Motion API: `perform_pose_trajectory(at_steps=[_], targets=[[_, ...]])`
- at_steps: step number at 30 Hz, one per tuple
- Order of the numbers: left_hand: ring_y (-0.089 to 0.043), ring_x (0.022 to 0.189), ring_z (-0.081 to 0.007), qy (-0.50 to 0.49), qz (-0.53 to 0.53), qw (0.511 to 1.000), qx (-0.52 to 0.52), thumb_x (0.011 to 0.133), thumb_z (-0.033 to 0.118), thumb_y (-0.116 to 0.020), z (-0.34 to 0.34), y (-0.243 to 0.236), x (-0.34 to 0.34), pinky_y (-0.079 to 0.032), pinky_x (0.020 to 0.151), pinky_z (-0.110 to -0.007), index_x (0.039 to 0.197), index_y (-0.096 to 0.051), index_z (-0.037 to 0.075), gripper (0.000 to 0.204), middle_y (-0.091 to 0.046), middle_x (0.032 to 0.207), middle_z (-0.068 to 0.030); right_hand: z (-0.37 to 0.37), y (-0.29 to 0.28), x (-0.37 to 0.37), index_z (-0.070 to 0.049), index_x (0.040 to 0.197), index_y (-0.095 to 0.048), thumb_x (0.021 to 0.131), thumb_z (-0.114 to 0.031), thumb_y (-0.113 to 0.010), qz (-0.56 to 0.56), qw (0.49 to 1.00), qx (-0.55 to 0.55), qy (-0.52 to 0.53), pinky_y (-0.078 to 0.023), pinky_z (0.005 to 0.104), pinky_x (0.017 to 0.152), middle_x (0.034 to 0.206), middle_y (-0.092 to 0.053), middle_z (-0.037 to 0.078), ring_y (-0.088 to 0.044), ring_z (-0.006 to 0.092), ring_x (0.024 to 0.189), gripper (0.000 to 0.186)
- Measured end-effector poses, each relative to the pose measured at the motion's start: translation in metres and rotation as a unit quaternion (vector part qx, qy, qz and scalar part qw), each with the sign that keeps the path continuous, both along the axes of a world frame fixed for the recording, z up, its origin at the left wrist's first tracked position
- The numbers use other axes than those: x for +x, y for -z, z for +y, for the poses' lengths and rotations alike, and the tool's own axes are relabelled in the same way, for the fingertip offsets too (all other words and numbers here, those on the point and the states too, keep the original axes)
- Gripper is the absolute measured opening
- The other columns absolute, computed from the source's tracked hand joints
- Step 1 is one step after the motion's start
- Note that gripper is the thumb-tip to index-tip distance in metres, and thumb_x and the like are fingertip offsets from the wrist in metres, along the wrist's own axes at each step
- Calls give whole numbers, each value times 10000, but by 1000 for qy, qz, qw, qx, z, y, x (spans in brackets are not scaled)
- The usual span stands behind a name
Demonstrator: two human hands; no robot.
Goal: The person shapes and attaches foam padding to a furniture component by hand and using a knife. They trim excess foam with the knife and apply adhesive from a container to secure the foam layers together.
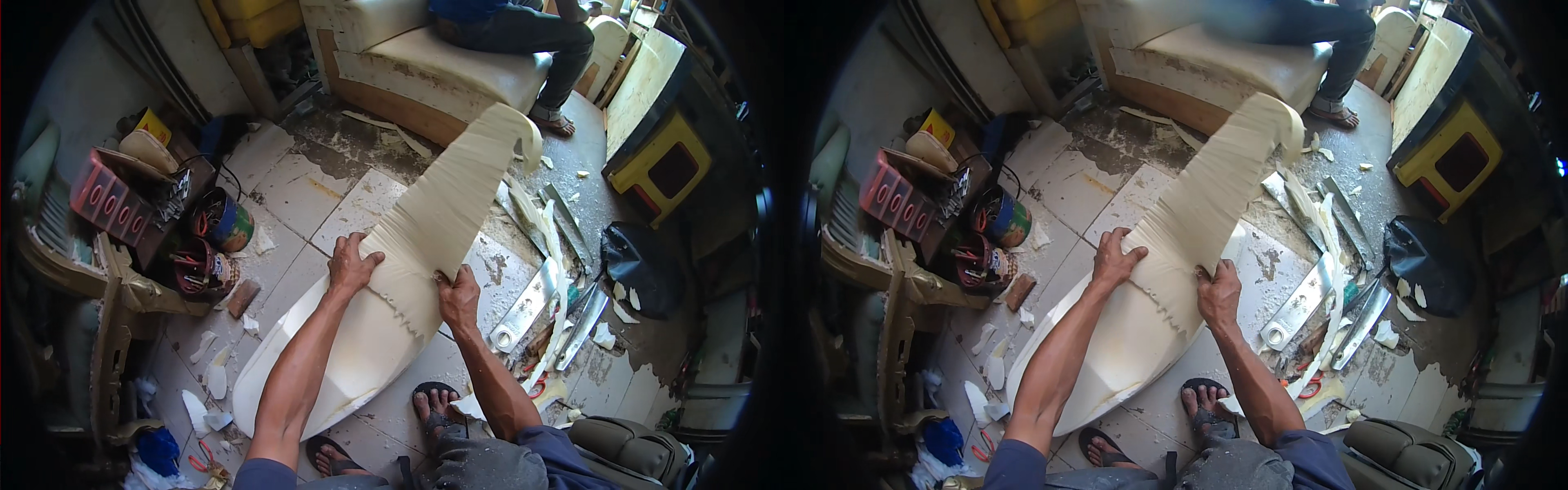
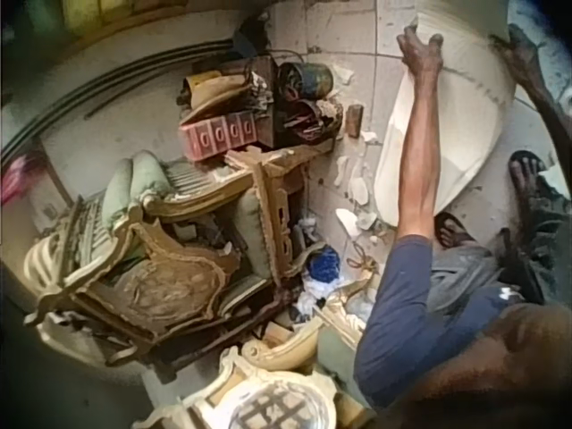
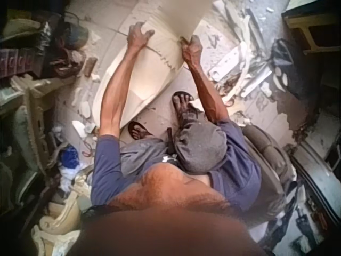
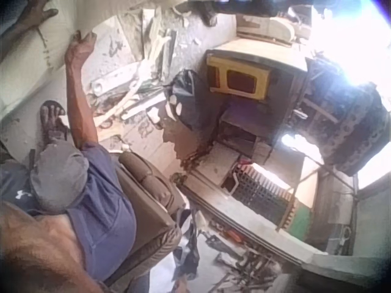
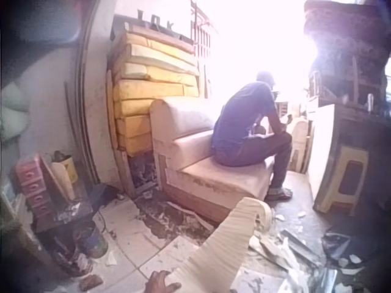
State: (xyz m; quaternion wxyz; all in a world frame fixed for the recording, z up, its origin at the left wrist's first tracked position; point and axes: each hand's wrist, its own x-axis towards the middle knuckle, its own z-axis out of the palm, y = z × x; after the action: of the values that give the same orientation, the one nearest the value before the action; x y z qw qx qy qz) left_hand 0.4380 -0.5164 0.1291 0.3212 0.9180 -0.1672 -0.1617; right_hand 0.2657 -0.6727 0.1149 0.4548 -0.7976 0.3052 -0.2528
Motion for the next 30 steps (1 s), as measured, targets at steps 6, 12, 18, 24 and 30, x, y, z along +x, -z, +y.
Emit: perform_pose_trajectory(at_steps=[6,12,18,24,30], targets=[[-266,1505,-393,177,-248,950,69,995,343,-589,-5,14,-56,-176,1205,-631,1567,-386,181,628,-300,1625,-195,-2,1,-3,-36,1106,-699,899,-164,-727,30,999,32,17,-522,445,804,958,-687,182,-677,385,873,246],[-157,1541,-448,198,-144,970,-11,1024,441,-513,-4,-10,-76,-131,1217,-641,1632,-211,137,744,-162,1671,-244,-1,-44,-10,12,1218,-677,929,-149,-706,-38,978,201,-31,-553,351,868,1048,-761,196,-739,269,935,333],[-384,1424,-446,217,-24,930,-295,917,286,-721,28,-121,-108,-349,1169,-481,1572,-307,22,819,-381,1516,-300,22,-135,-25,28,1446,-482,919,-178,-722,-113,929,235,-263,-536,409,968,1345,-561,212,-592,290,1224,615],[-626,1156,-193,147,346,833,-406,877,115,-737,60,-139,-28,-483,1034,-327,1466,-468,-10,659,-658,1265,-111,-27,-80,-29,64,1422,-465,844,-311,-834,-88,966,237,-51,-480,409,1020,1394,-564,218,-579,266,1227,781],[-635,1195,-252,150,147,971,-117,871,232,-792,28,-67,50,-499,1031,-355,1484,-471,13,726,-638,1352,-189,9,-14,-23,34,1074,-716,867,-222,-821,-54,936,337,-86,-515,281,753,933,-744,51,-647,115,820,345]])
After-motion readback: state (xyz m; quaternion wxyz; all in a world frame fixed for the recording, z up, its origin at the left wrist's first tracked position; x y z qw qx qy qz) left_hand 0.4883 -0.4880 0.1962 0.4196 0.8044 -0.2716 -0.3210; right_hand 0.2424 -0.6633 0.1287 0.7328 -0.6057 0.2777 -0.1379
